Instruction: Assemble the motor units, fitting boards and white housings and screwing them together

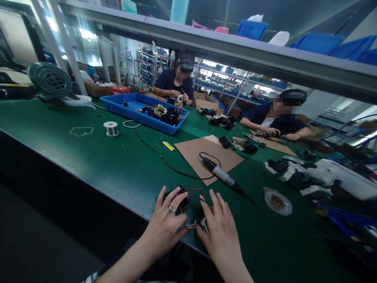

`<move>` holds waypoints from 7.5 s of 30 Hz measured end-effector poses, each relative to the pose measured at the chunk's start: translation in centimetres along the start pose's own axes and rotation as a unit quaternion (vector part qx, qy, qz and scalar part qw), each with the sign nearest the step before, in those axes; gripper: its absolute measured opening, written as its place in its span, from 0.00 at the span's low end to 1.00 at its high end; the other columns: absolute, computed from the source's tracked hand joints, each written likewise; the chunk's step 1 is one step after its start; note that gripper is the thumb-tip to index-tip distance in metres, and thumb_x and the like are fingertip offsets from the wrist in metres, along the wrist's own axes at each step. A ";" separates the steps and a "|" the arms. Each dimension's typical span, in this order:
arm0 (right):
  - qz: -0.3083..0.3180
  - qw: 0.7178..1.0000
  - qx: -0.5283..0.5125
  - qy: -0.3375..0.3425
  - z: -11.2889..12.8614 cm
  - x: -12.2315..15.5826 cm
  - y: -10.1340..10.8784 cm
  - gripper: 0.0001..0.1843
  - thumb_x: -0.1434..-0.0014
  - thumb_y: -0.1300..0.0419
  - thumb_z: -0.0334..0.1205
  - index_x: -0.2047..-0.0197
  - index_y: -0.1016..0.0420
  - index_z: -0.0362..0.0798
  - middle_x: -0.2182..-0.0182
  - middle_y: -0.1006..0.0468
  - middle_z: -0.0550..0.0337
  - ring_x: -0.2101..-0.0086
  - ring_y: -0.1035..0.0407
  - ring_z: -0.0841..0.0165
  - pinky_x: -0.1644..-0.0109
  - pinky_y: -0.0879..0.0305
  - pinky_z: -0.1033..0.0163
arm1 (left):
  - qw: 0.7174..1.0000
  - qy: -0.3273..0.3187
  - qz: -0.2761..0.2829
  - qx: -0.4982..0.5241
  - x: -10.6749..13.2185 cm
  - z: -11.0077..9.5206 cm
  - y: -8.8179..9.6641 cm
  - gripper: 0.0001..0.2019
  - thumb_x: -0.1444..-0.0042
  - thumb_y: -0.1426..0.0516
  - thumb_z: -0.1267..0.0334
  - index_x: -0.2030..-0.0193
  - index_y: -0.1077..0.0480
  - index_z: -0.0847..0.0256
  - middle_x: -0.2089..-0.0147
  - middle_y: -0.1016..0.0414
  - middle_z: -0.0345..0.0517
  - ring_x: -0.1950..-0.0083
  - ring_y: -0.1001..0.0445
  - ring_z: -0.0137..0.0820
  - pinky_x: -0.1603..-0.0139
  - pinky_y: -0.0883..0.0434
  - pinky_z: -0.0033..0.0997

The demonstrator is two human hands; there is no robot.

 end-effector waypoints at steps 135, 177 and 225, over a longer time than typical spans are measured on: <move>0.156 0.813 -0.539 0.154 2.4 -5.6 1.8 0.11 0.48 0.47 0.25 0.69 0.27 0.48 0.41 0.42 0.58 0.40 0.52 0.59 0.39 0.54 0.48 | 0.993 0.035 -0.039 -0.110 0.9 3.4 1.1 0.28 0.60 0.34 0.60 0.54 0.35 0.74 0.46 0.37 0.59 0.46 0.39 0.47 0.45 0.33 0.51; 0.129 0.974 -0.187 0.012 1.0 -0.8 -0.5 0.52 0.58 0.35 0.54 0.37 0.55 0.42 0.43 0.43 0.42 0.44 0.47 0.50 0.45 0.44 0.43 | 0.995 0.016 -0.058 -0.075 1.2 3.6 1.3 0.26 0.60 0.34 0.64 0.55 0.36 0.74 0.46 0.36 0.60 0.45 0.39 0.48 0.44 0.35 0.52; 0.117 0.883 -0.428 0.151 5.2 -7.6 -1.9 0.05 0.45 0.41 0.30 0.63 0.26 0.46 0.67 0.25 0.60 0.65 0.33 0.70 0.61 0.37 0.65 | 0.996 0.028 -0.056 -0.064 1.3 4.2 1.3 0.26 0.58 0.36 0.63 0.52 0.37 0.69 0.45 0.36 0.58 0.44 0.37 0.47 0.43 0.36 0.51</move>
Point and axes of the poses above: each hand's wrist, its own x-axis away from the middle knuckle, its own y-axis out of the back of the hand, z = x × y, the point moved 10 cm from there along -x, towards the middle knuckle
